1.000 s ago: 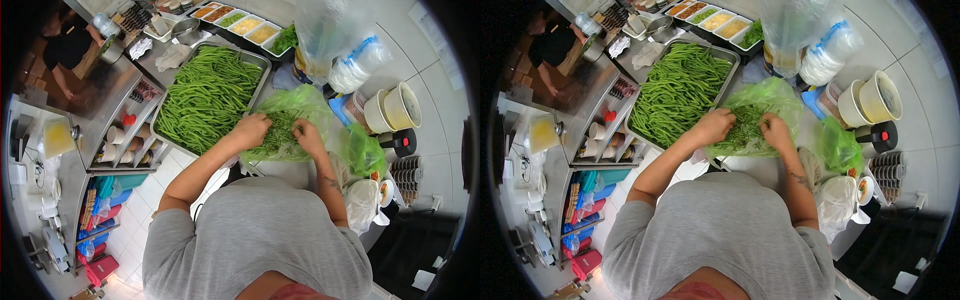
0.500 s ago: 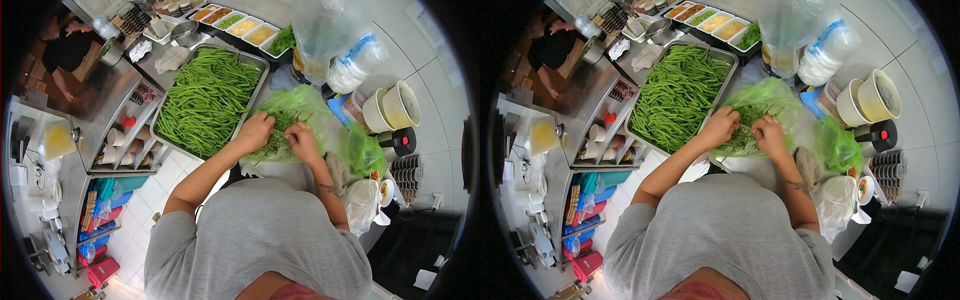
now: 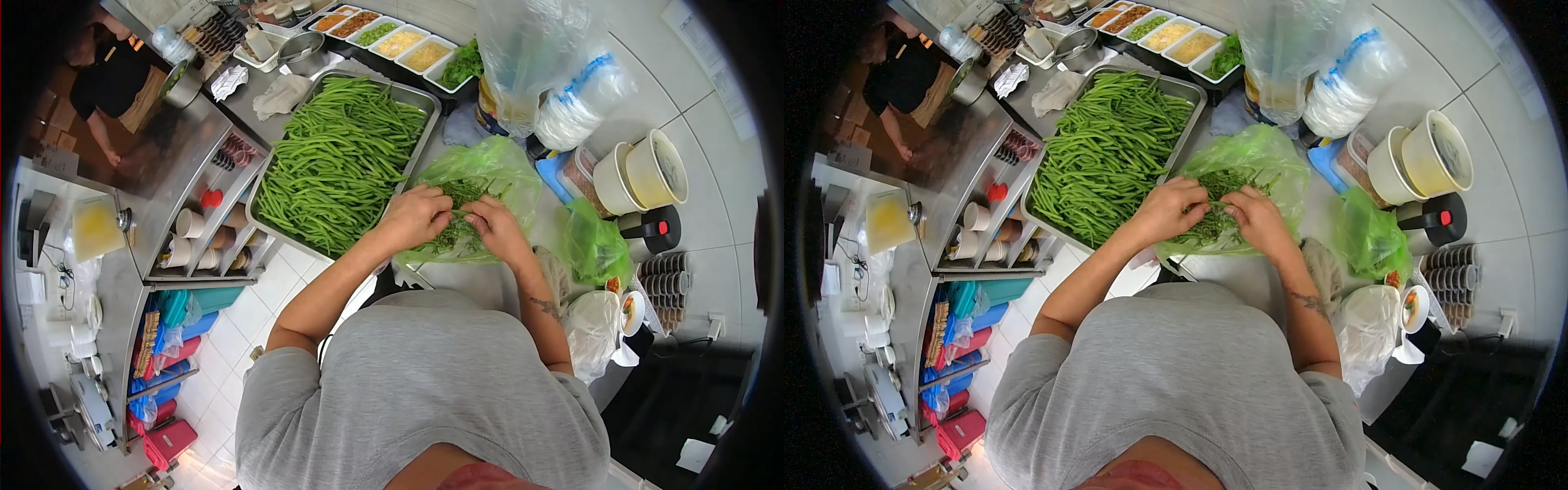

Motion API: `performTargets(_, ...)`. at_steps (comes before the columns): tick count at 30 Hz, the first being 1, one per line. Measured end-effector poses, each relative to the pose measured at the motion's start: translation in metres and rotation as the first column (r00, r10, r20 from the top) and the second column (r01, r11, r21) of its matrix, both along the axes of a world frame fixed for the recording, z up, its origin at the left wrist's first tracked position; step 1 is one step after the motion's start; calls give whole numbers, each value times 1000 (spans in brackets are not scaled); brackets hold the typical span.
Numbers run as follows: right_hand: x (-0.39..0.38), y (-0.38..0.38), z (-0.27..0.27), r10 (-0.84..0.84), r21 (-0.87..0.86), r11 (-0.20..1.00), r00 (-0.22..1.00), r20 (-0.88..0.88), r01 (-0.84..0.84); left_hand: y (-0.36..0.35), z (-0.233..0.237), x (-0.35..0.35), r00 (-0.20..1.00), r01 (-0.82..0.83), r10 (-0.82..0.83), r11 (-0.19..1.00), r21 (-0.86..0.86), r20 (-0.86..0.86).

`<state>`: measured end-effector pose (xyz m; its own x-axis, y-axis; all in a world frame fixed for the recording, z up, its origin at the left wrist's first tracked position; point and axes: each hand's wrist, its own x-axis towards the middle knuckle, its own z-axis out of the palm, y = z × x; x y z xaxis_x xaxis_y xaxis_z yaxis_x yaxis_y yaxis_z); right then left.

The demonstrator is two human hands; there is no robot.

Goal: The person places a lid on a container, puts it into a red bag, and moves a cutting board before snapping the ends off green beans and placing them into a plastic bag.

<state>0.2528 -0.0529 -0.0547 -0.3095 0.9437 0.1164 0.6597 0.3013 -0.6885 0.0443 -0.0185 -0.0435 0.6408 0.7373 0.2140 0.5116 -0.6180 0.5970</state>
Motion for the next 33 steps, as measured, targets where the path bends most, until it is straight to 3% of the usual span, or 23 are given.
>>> performTargets(3,-4,0,0,-64,-43,997,985,-162,58,1,-5,0,999,-25,24,999,33,39)
performTargets(6,-5,4,-5,9,142,990,995,-100,5,4,-9,-2,978,55,-69,996,72,196)
performTargets(7,-6,5,-8,37,117,993,988,-151,-20,3,-9,-1,952,46,5,986,-159,305)
performTargets(9,-11,8,-8,89,71,995,963,-255,-73,1,-7,0,869,98,214,809,-579,446)
performTargets(11,-16,8,-2,-4,-129,990,889,-459,-62,3,-2,1,667,276,404,646,-711,626)
performTargets(12,-18,9,2,-66,-226,971,836,-545,-71,4,0,2,544,382,507,560,-736,668)
performTargets(15,-21,15,4,-116,-288,951,731,-672,-113,1,-1,3,436,470,563,522,-711,702)
performTargets(18,-27,15,13,-136,-332,937,766,-628,-106,5,-2,-4,375,647,532,436,-625,759)
performTargets(21,-25,19,6,-132,-100,990,894,-429,98,0,4,-13,856,345,159,532,-773,491)
performTargets(23,-19,20,13,-263,-285,951,794,-549,118,0,-5,-11,958,145,89,670,-728,273)
performTargets(24,-18,20,15,-332,-376,920,733,-593,113,-2,-8,-10,986,50,71,732,-679,149)
performTargets(27,-14,23,10,-307,-344,938,580,-755,50,-7,-13,-9,957,-91,230,813,-575,174)
performTargets(30,-15,24,2,-305,-337,941,529,-792,37,-9,-16,0,898,0,222,864,-504,379)
performTargets(33,-23,24,1,-319,-341,939,447,-836,33,-8,-18,5,909,-25,261,812,-583,324)
